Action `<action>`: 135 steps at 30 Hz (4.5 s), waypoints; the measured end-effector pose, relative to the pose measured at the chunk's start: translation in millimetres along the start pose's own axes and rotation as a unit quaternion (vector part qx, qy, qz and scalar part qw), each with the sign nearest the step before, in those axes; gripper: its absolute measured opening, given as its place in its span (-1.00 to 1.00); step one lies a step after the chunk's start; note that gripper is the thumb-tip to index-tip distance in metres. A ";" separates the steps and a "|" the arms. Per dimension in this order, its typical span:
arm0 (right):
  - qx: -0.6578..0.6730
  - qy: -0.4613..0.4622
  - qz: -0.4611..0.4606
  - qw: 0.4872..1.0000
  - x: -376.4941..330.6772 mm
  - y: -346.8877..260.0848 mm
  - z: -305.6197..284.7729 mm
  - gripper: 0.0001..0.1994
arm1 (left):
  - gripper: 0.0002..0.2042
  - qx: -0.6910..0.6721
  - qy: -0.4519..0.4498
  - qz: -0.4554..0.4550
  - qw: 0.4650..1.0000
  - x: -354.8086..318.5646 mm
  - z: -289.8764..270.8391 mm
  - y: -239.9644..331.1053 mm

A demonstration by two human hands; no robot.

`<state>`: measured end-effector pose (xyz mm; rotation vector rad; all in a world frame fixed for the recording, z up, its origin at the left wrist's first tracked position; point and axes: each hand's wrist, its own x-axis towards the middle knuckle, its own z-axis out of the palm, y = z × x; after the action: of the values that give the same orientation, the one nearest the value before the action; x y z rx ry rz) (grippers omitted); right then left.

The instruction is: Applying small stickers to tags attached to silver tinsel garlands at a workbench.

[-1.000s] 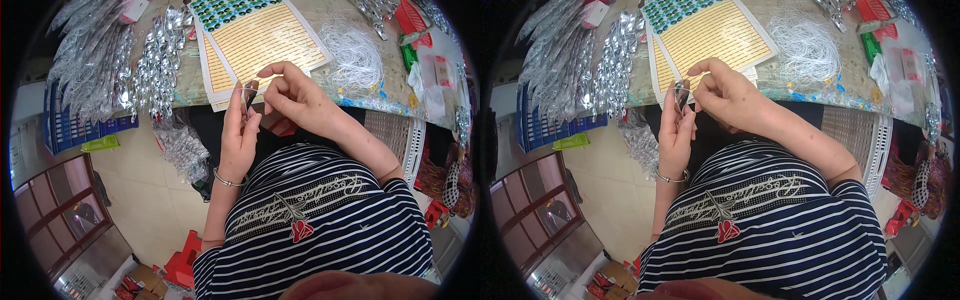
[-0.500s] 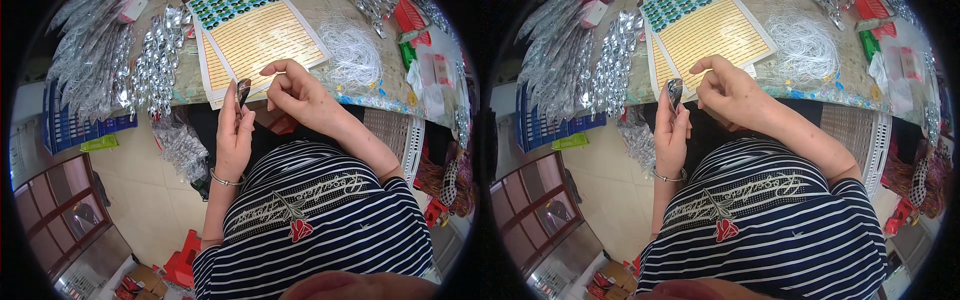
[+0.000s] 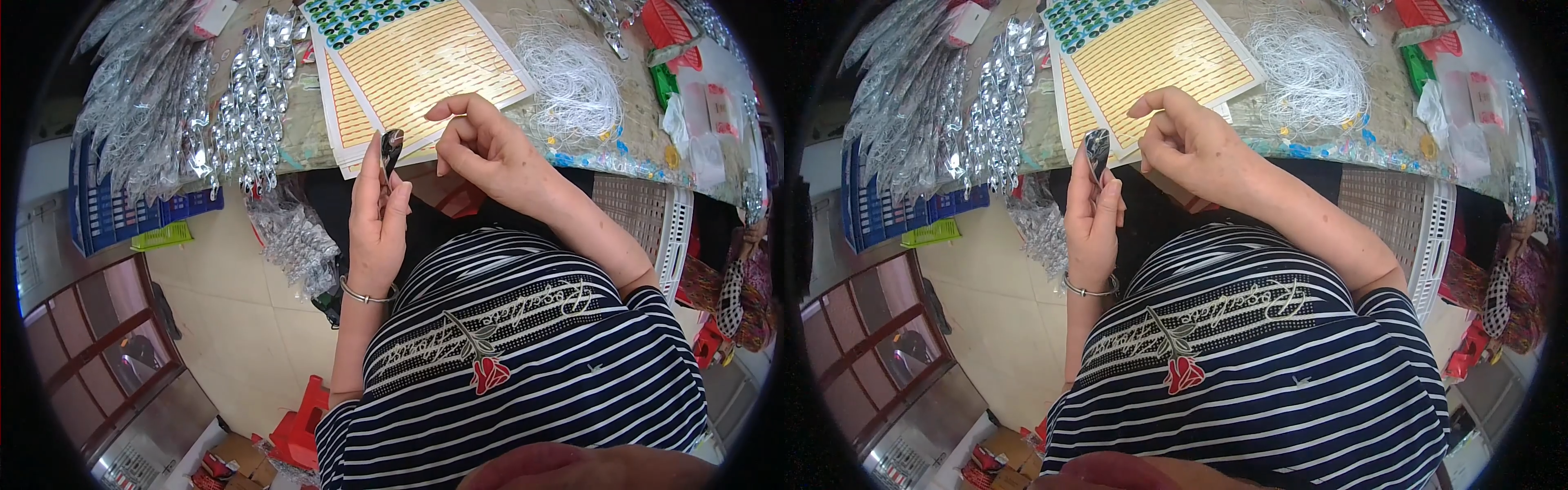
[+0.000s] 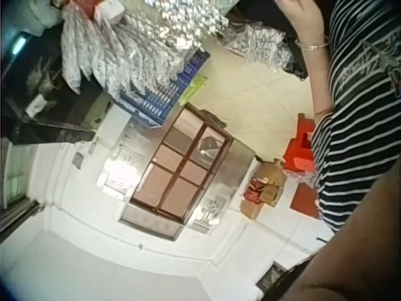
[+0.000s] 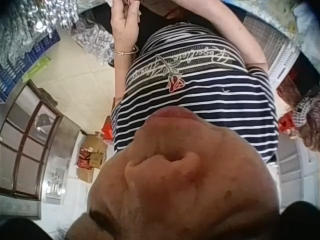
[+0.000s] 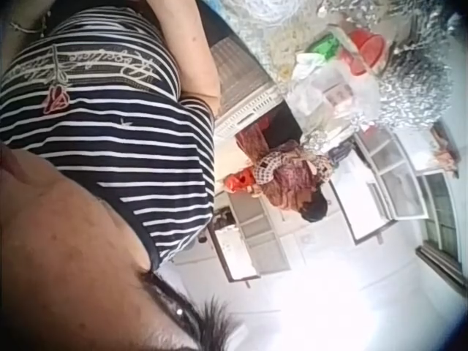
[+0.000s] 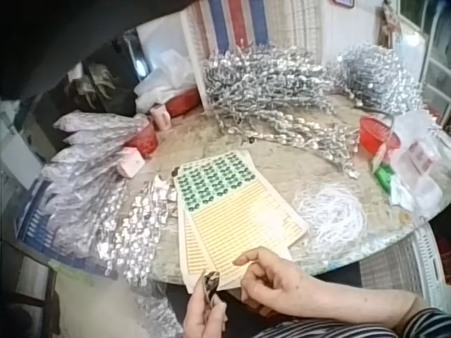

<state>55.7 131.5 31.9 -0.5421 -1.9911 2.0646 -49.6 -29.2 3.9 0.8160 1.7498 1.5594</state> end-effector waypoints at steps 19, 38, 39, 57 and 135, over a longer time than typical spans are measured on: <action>-0.031 -0.013 0.037 0.999 2.4 -8.1 3.9 -0.70 | -0.46 -0.073 -0.050 0.006 0.996 -2.4 7.7 -6.7; -0.032 -0.004 -0.003 0.999 -3.8 5.4 -2.5 -0.72 | -0.48 0.151 -0.086 0.086 0.981 -1.5 3.5 -3.6; -0.061 0.005 0.005 0.998 -4.1 5.1 -2.2 -0.77 | -0.49 0.152 -0.083 0.091 0.981 -1.9 3.6 -3.7; 0.029 -0.047 0.042 0.998 -5.7 10.1 9.8 -0.90 | -0.77 -0.131 -0.056 -0.022 0.990 -4.3 8.5 -2.1; -0.110 -0.009 -0.068 0.992 -7.9 -3.6 -14.4 -0.86 | -0.86 -0.135 -0.076 -0.120 0.981 2.3 14.2 17.4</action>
<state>68.4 141.7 36.2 -0.4143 -2.2146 1.7902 -39.0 -17.2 19.9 0.5504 1.4299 1.4884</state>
